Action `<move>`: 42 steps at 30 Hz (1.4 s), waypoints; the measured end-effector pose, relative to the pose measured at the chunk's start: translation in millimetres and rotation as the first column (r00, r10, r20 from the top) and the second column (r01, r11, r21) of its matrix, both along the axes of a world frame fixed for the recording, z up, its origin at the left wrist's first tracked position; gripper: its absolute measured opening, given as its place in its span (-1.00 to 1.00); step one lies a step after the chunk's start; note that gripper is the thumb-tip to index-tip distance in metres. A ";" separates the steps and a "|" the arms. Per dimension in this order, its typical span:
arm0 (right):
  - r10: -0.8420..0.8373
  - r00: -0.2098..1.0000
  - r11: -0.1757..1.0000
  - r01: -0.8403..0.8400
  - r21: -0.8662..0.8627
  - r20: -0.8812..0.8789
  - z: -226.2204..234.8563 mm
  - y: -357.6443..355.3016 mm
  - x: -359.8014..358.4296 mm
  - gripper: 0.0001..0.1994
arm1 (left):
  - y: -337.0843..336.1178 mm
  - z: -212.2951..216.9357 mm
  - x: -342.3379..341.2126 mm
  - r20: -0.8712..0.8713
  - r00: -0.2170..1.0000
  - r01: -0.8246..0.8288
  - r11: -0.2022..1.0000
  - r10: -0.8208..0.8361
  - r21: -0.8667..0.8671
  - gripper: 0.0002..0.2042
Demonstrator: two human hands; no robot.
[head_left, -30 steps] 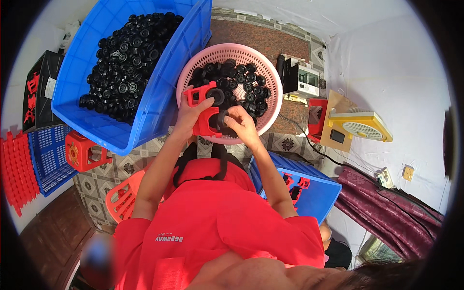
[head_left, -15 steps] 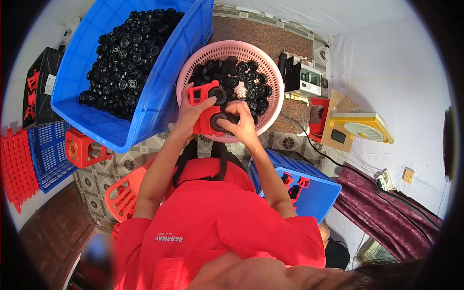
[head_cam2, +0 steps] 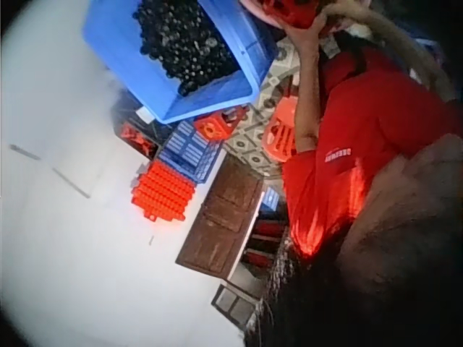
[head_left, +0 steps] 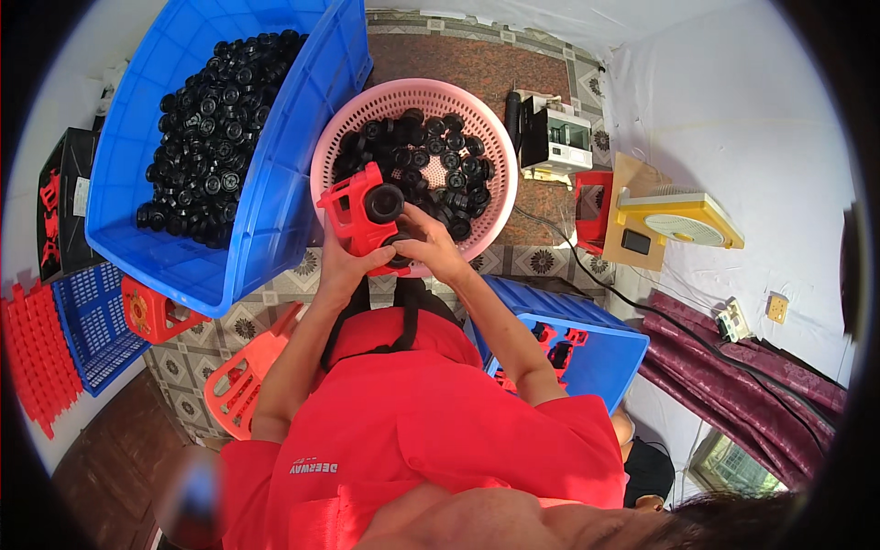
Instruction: The person assembles black toy wheels onto red toy car bodies by hand.
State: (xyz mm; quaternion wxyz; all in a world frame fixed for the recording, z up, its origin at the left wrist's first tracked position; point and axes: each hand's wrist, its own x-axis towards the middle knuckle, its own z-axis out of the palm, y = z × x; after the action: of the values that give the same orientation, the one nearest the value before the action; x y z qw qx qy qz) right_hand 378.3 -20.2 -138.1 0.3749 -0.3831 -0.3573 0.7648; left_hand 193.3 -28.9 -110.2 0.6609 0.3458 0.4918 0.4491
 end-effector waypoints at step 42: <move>-0.130 0.981 0.973 0.098 0.207 0.147 20.2 51.9 -14.4 -0.77 | 21.0 -38.2 -26.9 0.185 0.953 -0.201 0.958 0.239 -0.202 -0.33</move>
State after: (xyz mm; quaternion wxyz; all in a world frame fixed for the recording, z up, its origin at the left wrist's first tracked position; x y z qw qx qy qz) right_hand 363.9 31.7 -117.8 0.4251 -0.4236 -0.4379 0.6694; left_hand 166.4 -7.9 -148.4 0.6829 0.1783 0.4944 0.5073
